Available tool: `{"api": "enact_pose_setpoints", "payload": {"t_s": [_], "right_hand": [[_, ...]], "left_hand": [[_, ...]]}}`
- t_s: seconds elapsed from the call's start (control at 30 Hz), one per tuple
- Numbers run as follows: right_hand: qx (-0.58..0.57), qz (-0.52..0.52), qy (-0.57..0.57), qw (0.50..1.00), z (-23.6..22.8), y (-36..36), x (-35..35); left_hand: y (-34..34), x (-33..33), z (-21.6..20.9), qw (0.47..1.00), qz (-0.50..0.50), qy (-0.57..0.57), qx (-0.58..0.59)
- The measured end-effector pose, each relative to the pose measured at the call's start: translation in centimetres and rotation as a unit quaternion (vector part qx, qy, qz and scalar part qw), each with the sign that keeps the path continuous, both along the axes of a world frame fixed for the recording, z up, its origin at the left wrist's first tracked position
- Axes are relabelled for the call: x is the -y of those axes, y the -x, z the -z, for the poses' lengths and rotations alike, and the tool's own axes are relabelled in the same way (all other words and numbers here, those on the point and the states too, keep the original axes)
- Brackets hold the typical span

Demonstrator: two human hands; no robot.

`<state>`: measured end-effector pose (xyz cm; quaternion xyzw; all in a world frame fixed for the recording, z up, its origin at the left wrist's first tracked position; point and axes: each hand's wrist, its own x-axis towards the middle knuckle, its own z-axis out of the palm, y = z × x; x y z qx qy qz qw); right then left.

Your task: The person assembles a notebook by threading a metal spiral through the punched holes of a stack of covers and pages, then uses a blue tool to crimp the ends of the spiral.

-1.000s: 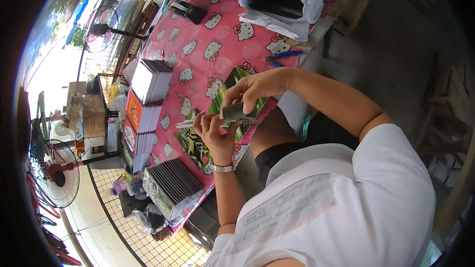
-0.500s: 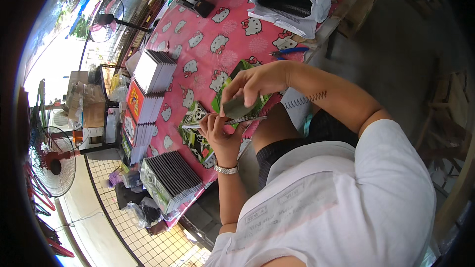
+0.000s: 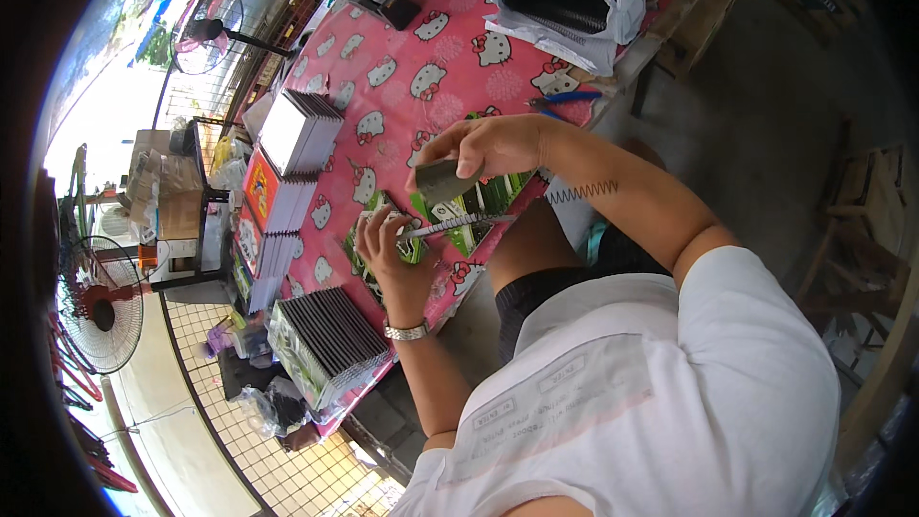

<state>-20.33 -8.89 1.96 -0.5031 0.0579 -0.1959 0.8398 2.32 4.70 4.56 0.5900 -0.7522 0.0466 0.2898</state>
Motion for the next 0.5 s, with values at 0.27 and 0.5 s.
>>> {"api": "enact_pose_setpoints", "payload": {"t_s": [0.27,0.5], "right_hand": [[0.169,-0.099,-0.051,0.979,-1.9,-0.3,-0.6],[-0.180,-0.023,0.164,0.970,-1.8,1.4,0.3]], "left_hand": [[1.0,0.2,0.9,0.999,-0.019,-0.008,-0.038],[2.9,1.1,0.6,0.999,-0.006,-0.015,-0.044]]}}
